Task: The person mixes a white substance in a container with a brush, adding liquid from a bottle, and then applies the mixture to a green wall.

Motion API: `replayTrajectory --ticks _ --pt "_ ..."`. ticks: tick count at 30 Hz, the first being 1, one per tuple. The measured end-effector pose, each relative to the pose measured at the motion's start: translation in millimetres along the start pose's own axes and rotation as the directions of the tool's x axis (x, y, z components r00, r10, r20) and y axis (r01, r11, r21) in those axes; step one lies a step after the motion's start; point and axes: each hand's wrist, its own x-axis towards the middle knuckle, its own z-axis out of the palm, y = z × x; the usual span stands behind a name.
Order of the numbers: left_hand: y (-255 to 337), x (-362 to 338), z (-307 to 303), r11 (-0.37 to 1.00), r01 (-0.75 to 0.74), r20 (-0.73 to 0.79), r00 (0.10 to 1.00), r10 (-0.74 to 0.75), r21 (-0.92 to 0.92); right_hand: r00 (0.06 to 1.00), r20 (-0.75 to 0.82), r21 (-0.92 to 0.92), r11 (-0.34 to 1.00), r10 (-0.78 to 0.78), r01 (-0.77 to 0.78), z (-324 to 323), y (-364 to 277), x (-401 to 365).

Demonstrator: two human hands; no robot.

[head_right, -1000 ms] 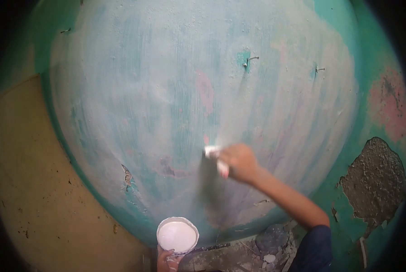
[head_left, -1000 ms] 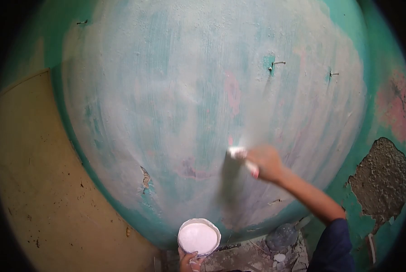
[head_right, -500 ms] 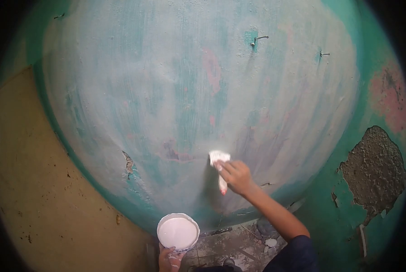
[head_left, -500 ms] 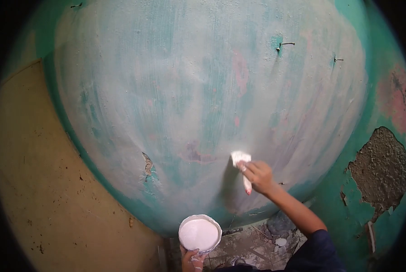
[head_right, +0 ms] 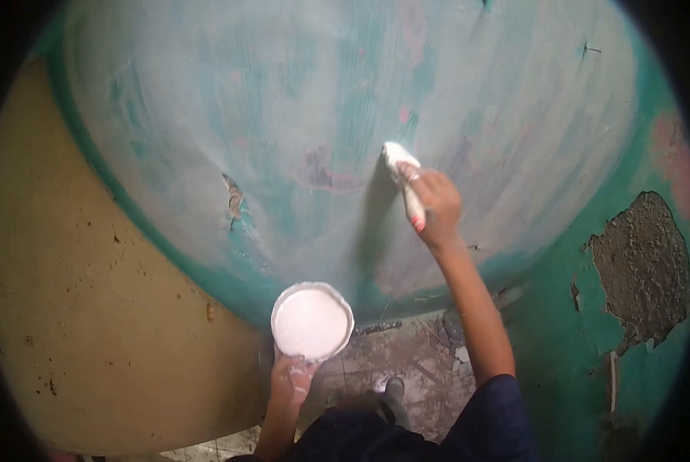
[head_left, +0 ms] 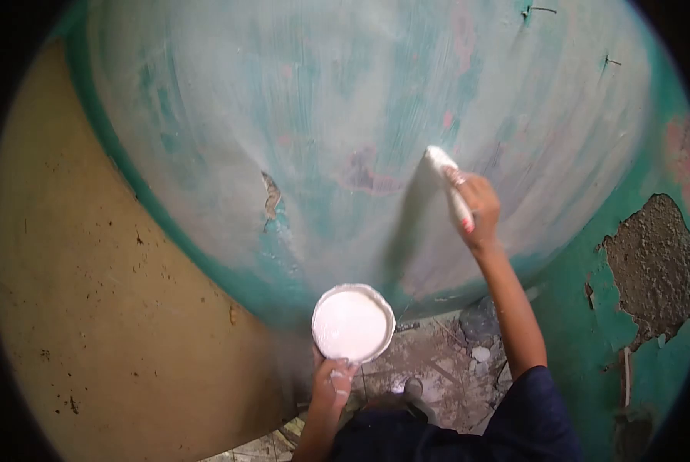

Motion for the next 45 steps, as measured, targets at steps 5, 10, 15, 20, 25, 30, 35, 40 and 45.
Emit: replayTrajectory --ticks 5,10,15,20,25,30,35,40,45 --pt "16 1 9 1.0 0.005 0.033 0.999 -0.005 0.024 0.972 0.212 0.048 0.992 0.107 -0.119 16 -23 -79" --pt "18 3 9 0.999 -0.018 0.057 0.998 0.017 0.029 0.725 0.467 0.429 0.586 0.507 -0.687 -33 -98 -68" --pt "9 0 4 0.997 -0.063 0.071 0.996 0.06 0.039 0.749 0.551 0.461 0.614 0.367 -0.64 -54 -154 -78" --pt "1 -7 5 0.999 -0.042 0.079 0.996 0.04 0.016 0.666 0.647 0.212 0.751 0.371 -0.625 -59 -182 -89" --pt "-21 -11 -7 0.996 0.05 0.049 0.998 -0.046 -0.073 0.548 0.762 0.113 0.763 0.345 -0.637 -56 -189 -104" --pt "-38 -15 -11 0.976 0.205 -0.001 0.979 -0.206 -0.068 0.538 0.754 0.138 0.711 0.376 -0.69 -45 -183 -107" --pt "-45 -10 -1 0.976 0.207 0.0 0.978 -0.207 -0.073 0.569 0.736 0.036 0.819 0.367 -0.573 -51 -154 -121" --pt "-64 -3 2 0.974 0.223 0.008 0.975 -0.224 0.031 0.521 0.772 0.101 0.74 0.364 -0.665 -55 -135 -121" --pt "-75 3 34 0.978 0.201 0.014 0.98 -0.2 -0.059 0.582 0.619 0.261 0.561 0.527 -0.785 -65 -79 -142"
